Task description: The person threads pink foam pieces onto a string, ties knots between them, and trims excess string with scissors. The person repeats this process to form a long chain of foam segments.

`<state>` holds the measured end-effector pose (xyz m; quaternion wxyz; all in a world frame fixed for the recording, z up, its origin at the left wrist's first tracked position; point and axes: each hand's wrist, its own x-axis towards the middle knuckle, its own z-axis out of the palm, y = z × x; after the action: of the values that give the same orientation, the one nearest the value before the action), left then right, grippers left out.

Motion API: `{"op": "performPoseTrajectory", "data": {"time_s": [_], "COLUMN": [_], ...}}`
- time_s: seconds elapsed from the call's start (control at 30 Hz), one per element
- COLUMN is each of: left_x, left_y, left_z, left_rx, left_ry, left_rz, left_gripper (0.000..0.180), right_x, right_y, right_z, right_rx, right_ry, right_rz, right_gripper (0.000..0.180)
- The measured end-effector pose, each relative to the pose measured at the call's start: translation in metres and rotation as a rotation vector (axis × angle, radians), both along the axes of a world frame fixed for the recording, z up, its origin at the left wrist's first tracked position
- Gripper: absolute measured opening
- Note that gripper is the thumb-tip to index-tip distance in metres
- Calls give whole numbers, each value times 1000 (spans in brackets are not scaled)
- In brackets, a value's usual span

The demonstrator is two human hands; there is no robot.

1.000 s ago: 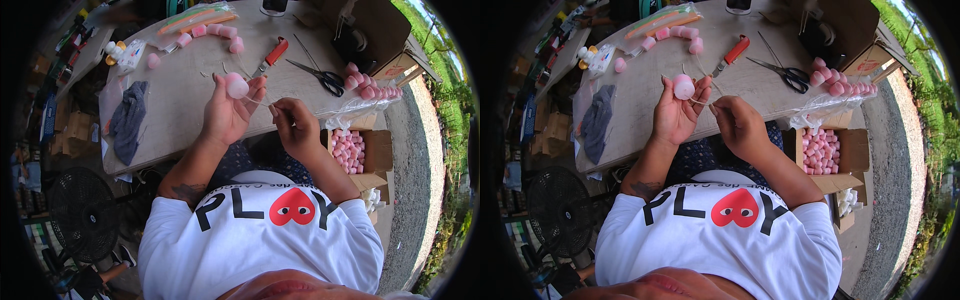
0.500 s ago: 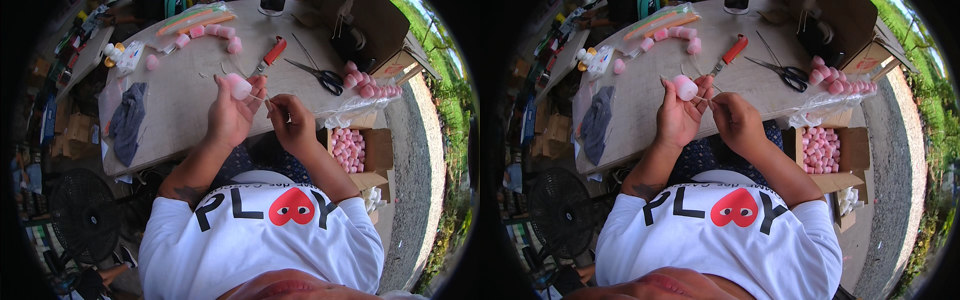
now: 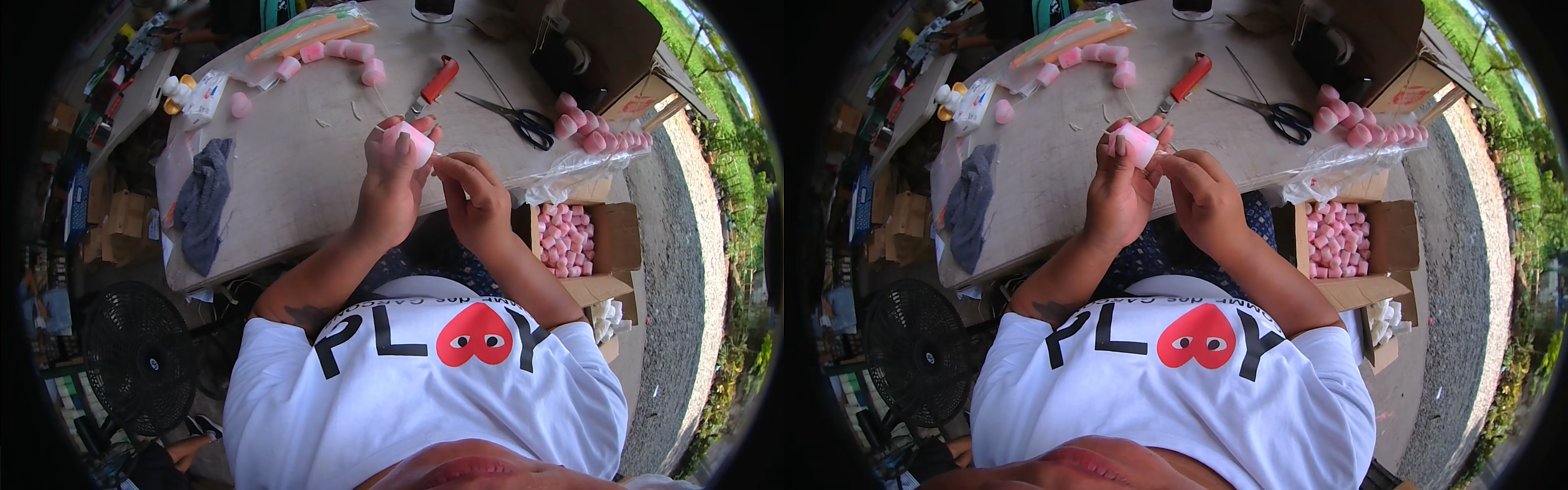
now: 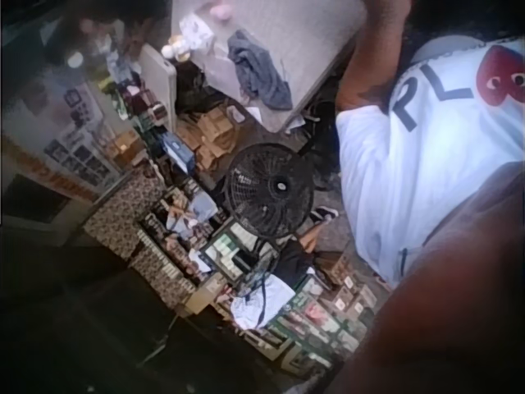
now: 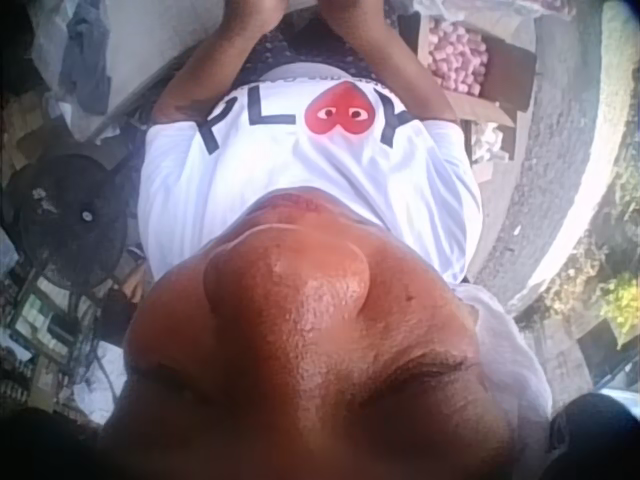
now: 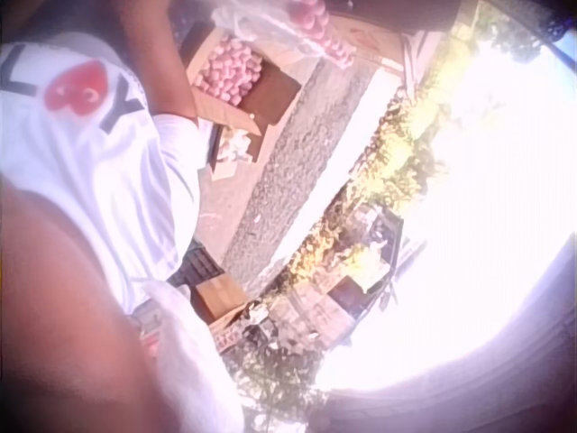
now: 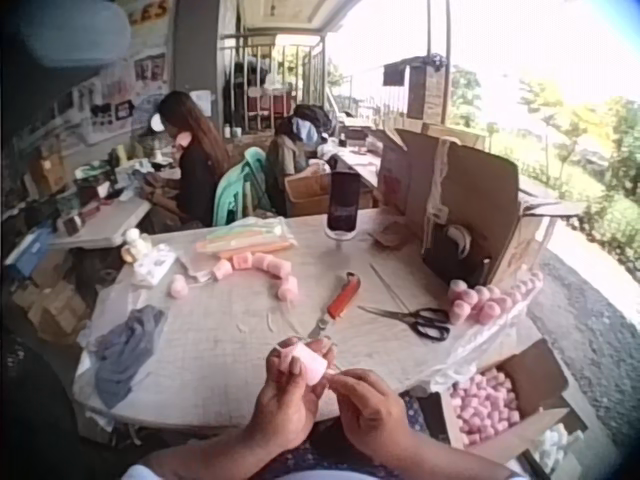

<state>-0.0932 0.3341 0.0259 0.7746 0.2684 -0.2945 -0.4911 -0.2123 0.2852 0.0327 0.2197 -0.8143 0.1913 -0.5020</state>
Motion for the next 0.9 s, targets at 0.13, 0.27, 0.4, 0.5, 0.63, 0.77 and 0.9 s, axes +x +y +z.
{"op": "performPoseTrajectory", "data": {"time_s": [0.13, 0.27, 0.4, 0.5, 0.63, 0.77, 0.9], "left_x": [-3, 8, -6, -3, 38, 108, 158], "left_y": [-2, 4, 9, 3, -30, -76, -105], "left_z": [-7, -7, 2, 4, -3, -21, -28], "left_rx": [-61, -12, -162, -198, -108, 186, 516], "left_ry": [-171, -844, -1155, -1268, -1477, -1971, -2250], "left_rz": [-12, 63, 28, -3, 15, 267, 490], "left_gripper": [39, 48, 60, 57, 50, 46, 44], "right_x": [-8, -24, -36, -43, -68, -90, -105], "right_y": [-2, -9, -1, -6, -4, 0, 0], "right_z": [-5, 13, 27, 17, 27, 38, 21], "right_rx": [183, 258, 143, -44, 393, 523, 511], "right_ry": [16, 18, 27, 65, -301, -504, -442], "right_rz": [-35, 66, 121, 83, 458, 576, 545], "right_gripper": [24, 26, 20, 12, 13, 22, 30]}}
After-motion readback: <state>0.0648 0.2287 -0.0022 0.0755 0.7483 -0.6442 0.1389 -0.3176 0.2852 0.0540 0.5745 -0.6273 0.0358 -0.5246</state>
